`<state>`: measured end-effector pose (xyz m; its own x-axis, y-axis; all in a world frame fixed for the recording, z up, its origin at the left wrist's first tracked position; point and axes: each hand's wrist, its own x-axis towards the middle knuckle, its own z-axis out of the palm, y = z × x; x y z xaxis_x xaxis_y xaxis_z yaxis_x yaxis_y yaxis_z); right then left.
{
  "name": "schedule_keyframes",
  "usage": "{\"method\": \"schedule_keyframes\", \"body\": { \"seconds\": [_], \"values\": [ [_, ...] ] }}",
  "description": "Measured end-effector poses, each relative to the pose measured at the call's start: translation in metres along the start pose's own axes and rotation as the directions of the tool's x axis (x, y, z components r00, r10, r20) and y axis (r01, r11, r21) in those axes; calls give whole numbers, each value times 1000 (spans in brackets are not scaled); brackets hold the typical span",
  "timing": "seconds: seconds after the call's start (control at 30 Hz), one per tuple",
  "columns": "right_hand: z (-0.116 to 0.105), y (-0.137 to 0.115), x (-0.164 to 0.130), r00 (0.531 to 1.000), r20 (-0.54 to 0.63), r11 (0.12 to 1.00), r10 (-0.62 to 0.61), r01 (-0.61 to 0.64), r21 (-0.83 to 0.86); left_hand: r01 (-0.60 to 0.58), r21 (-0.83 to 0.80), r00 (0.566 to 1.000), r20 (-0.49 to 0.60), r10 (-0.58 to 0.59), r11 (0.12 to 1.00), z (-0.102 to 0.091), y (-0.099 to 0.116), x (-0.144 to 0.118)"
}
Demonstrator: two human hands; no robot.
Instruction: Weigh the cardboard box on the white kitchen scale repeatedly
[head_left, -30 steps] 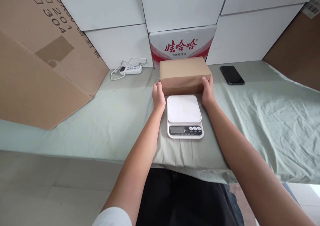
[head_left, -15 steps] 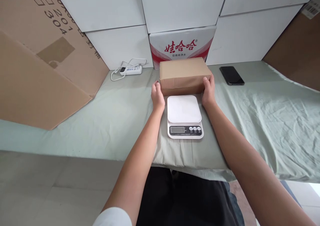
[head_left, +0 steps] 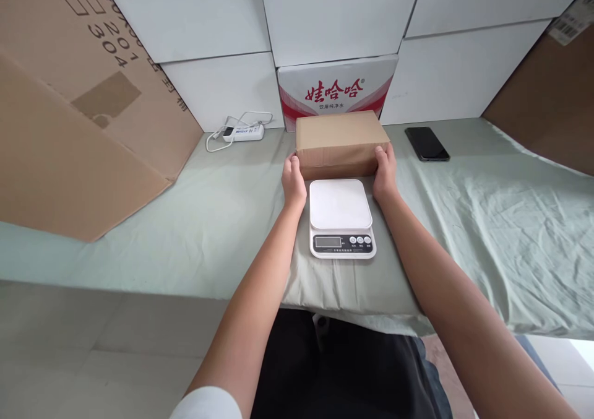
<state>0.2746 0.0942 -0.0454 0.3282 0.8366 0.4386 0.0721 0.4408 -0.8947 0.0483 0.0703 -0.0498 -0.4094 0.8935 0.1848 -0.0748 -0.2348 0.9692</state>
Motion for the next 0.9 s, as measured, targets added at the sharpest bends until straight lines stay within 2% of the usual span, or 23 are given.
{"method": "schedule_keyframes", "body": {
  "seconds": [0.37, 0.47, 0.57, 0.67, 0.77, 0.9],
  "values": [
    [0, -6, -4, 998, 60, 1000, -9, 11, -23, 4, 1, 997, 71, -4, 1000, -2, -1, 1],
    [-1, -12, -5, 996, 72, 998, -51, 54, -34, -51, -10, 996, 76, 52, 999, -1, 1, 0],
    [-7, -31, -7, 989, 103, 992, -109, 115, -53, -139, -17, 987, 78, 140, 990, -4, 15, -6],
    [-20, -59, -19, 977, 137, 983, -162, 172, -63, -239, -22, 964, 113, 240, 971, -18, 39, -24],
    [-39, -79, -47, 957, 197, 969, -212, 232, -88, -284, 0, 948, 149, 281, 959, -44, 59, -55],
    [-60, -77, -92, 952, 201, 954, -231, 262, -144, -244, 37, 952, 202, 232, 969, -73, 62, -100]
  ]
}}
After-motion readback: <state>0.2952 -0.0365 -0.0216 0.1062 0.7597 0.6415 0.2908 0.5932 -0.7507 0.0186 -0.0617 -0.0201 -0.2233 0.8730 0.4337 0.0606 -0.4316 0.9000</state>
